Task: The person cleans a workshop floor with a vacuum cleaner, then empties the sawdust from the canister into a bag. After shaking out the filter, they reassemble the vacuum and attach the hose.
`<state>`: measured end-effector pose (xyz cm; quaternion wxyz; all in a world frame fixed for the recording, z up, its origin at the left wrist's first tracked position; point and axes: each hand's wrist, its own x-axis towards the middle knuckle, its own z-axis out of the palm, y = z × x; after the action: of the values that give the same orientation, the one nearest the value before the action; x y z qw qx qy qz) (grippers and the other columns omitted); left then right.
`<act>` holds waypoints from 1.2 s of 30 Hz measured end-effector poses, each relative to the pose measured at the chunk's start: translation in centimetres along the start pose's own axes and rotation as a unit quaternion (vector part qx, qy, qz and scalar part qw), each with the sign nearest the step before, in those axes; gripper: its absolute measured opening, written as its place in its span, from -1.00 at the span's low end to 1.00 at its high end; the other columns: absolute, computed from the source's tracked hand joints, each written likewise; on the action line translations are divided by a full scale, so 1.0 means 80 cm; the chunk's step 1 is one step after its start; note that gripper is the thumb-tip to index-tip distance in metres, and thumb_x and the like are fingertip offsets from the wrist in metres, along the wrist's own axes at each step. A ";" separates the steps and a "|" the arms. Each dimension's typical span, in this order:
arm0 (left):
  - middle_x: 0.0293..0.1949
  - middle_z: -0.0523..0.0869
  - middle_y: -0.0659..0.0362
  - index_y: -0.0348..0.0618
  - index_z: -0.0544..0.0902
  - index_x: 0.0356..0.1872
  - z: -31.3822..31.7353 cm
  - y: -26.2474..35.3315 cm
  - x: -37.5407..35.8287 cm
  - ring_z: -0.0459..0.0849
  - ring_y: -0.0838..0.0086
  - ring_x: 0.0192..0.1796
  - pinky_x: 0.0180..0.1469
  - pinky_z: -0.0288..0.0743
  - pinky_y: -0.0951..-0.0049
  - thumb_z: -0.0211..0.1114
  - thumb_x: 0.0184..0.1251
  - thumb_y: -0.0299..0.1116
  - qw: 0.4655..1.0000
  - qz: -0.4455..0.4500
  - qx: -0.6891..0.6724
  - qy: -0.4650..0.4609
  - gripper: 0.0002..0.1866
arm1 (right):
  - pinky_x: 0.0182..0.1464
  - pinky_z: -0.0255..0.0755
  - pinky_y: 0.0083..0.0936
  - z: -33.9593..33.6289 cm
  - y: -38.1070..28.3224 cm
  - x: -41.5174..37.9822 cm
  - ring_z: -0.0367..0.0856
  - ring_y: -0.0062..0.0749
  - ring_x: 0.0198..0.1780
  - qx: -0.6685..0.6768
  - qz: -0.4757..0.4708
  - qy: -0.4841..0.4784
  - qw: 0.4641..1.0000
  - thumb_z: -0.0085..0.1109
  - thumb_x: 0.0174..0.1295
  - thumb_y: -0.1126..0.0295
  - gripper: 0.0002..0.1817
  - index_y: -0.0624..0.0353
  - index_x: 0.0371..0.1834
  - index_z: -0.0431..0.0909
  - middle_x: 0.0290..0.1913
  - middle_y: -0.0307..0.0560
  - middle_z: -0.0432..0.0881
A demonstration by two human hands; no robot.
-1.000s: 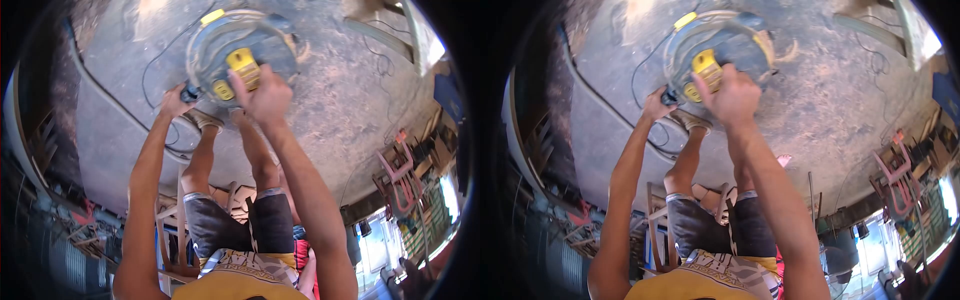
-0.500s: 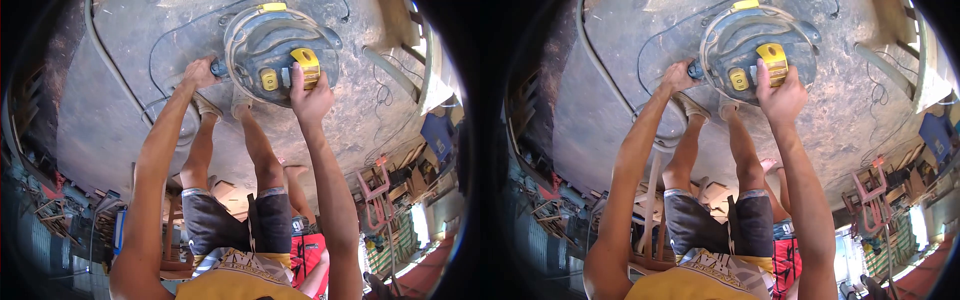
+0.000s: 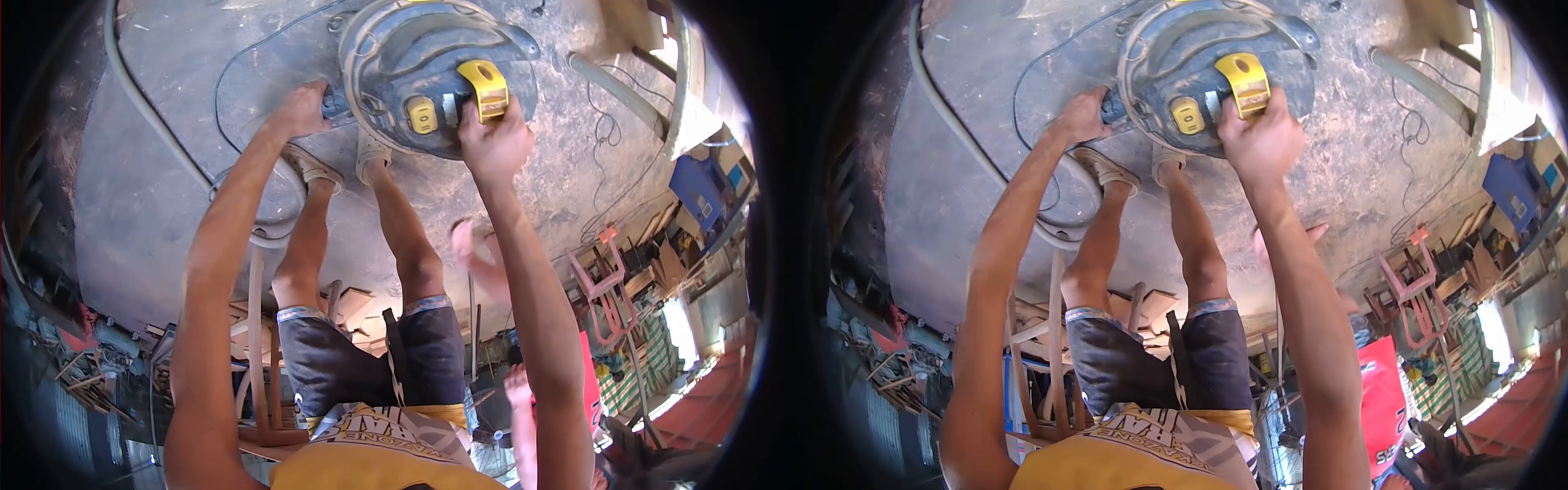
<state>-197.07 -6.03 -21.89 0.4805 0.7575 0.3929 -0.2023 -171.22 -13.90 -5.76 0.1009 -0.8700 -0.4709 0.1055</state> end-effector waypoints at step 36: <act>-0.11 0.72 -0.15 -0.20 0.54 0.01 0.022 0.022 -0.036 0.72 0.00 -0.06 0.02 0.57 0.13 0.47 -0.16 -0.16 0.971 -0.230 0.030 0.052 -0.37 | -0.45 0.48 -0.23 -0.004 -0.009 -0.002 0.61 0.00 -0.60 0.041 0.058 -0.011 0.997 0.32 -0.12 0.26 -0.76 0.20 -0.57 0.54 -0.68 0.09 0.56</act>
<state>-197.36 -9.16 -19.73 0.3768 0.6704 0.5747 -0.2799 -171.77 -13.67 -5.27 0.1249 -0.8898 -0.4161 0.1394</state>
